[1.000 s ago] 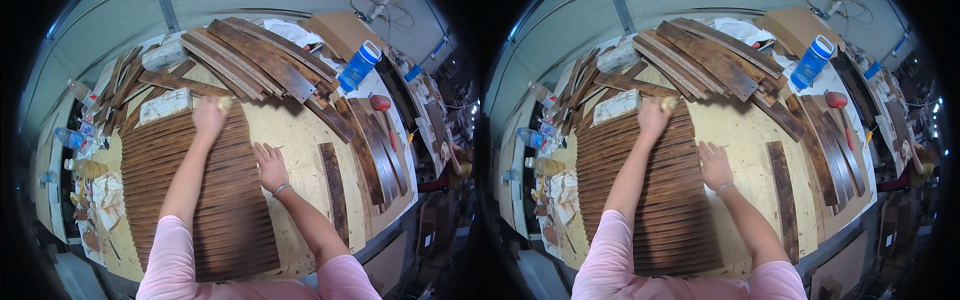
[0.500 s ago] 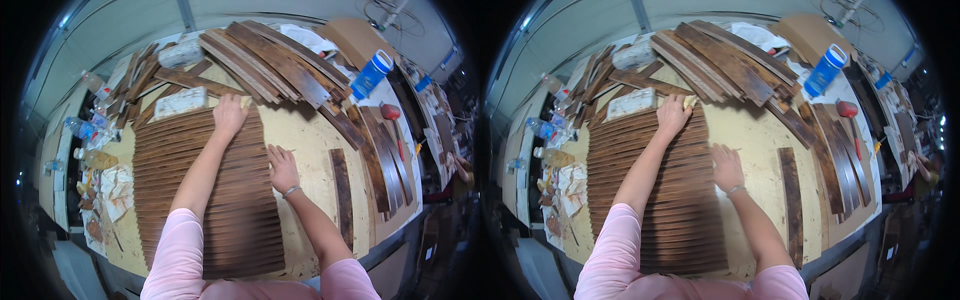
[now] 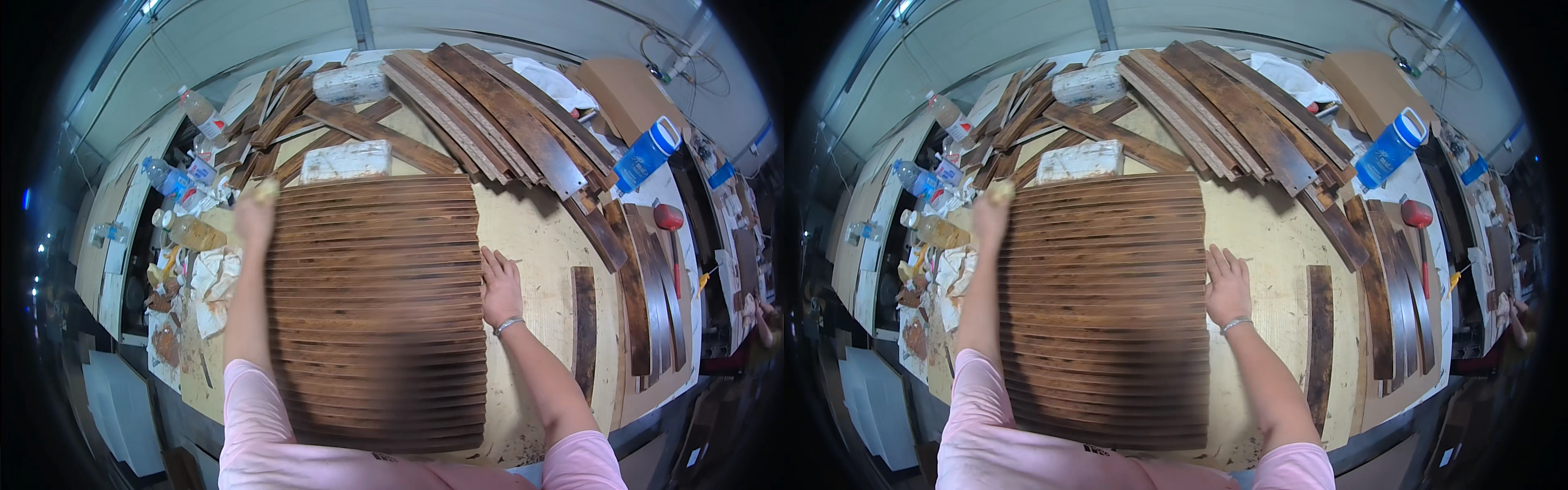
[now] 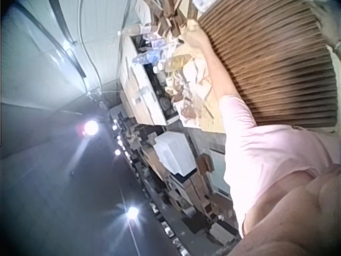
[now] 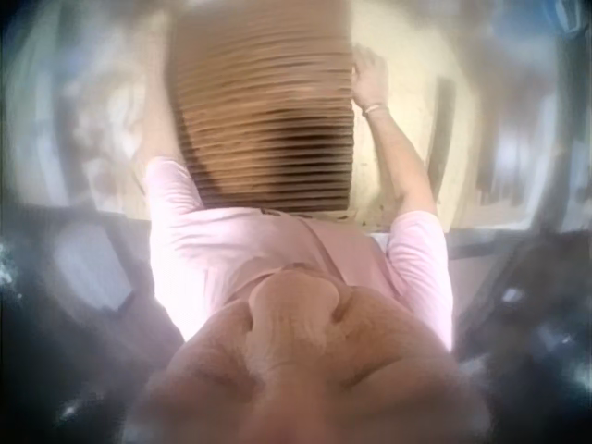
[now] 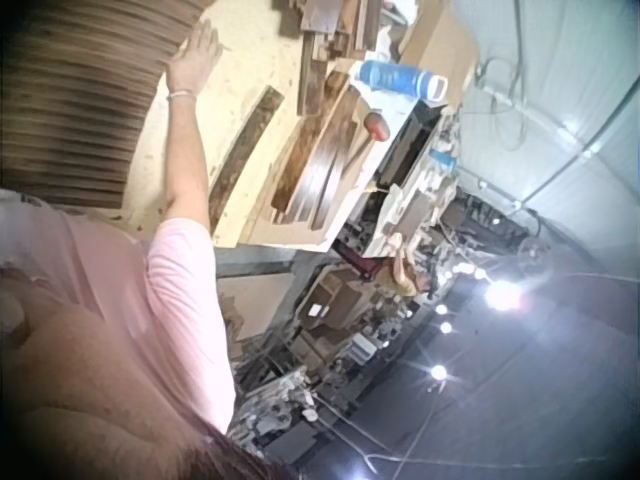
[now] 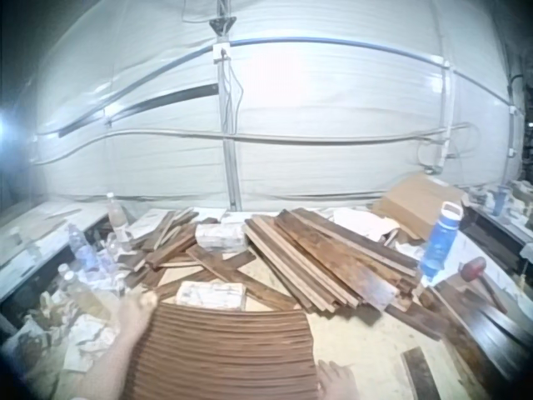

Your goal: The person rubs a stack of wood slats with a cloth, then rubs a smaller block against the slats, and finally wipes the assembled slat panel with a cloth.

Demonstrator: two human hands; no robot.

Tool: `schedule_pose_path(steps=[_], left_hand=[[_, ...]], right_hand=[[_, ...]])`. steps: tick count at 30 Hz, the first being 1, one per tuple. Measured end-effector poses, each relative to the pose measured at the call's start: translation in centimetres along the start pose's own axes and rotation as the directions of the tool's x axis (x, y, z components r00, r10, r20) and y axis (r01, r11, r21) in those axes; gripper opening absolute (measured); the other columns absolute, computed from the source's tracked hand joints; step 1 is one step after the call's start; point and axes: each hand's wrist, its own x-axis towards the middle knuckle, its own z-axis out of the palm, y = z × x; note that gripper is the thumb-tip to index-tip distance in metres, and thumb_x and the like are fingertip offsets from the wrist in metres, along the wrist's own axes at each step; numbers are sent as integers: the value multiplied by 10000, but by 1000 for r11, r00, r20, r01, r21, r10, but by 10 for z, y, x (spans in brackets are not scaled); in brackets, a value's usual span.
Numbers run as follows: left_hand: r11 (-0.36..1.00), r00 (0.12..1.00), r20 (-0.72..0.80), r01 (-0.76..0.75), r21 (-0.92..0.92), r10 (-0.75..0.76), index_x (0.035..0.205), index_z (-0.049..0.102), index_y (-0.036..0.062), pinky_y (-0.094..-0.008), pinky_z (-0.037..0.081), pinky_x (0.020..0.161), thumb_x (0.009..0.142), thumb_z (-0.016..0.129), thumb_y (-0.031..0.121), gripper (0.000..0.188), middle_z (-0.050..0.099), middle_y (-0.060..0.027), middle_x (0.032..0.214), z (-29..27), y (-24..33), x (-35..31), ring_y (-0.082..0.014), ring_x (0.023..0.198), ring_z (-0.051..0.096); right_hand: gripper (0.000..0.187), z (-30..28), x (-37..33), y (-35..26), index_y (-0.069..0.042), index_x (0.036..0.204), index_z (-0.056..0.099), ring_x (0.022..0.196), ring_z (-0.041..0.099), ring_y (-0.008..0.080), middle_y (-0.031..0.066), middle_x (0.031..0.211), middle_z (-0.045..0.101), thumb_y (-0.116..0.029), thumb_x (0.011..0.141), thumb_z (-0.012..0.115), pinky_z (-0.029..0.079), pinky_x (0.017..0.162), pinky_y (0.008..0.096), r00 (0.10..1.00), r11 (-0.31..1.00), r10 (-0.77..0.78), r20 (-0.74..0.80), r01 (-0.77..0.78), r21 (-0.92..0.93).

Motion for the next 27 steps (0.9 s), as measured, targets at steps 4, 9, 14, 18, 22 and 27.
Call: schedule_pose_path(steps=[4,9,14,18,22,27], left_hand=[[762,763,45,-637,-114,645,1113,689,89,-417,519,869,843,690,313,350,658,-135,1146,39,68,-43,-314,1041,639],[975,999,8,38,217,-41,1107,695,46,-475,535,840,840,728,349,406,688,-199,1029,17,-52,39,-362,967,667],[972,991,12,-131,195,131,1074,711,50,-474,518,879,869,693,344,359,673,-178,1097,5,-13,28,-349,1036,631],[816,817,44,-577,31,575,1107,710,62,-439,522,884,867,694,233,296,666,-151,1090,74,101,-35,-308,1038,615],[609,625,-26,-768,-199,780,1148,690,91,-404,495,915,845,707,181,317,629,-86,1095,108,205,-90,-285,1062,545],[554,550,72,-827,-97,832,1082,711,100,-430,479,878,756,710,117,326,633,-121,1056,112,260,-96,-303,1070,553]], right_hand=[[566,0,-1,4,-76,1411,485,1377,391,282,47,1510,442,-75,848,540,251,1193,472,1000,1000,9,-28,-9,-13],[574,-2,2,-5,-76,1410,484,1371,395,285,51,1507,443,-67,840,555,260,1185,475,1000,1000,-9,-22,9,9],[596,1,0,-1,-78,1416,477,1368,393,294,56,1514,433,-63,827,566,270,1174,480,999,1000,-15,-34,15,2],[604,-2,0,2,-79,1411,483,1364,397,295,60,1511,438,-54,813,564,276,1169,478,999,1000,-13,-43,12,-24],[592,0,1,1,-83,1384,517,1369,407,291,60,1496,461,-42,795,563,286,1165,476,998,1000,-7,-61,9,21],[553,-5,0,-3,-69,1339,561,1339,436,286,55,1472,492,-25,787,567,305,1161,466,996,999,13,-84,-10,34]])
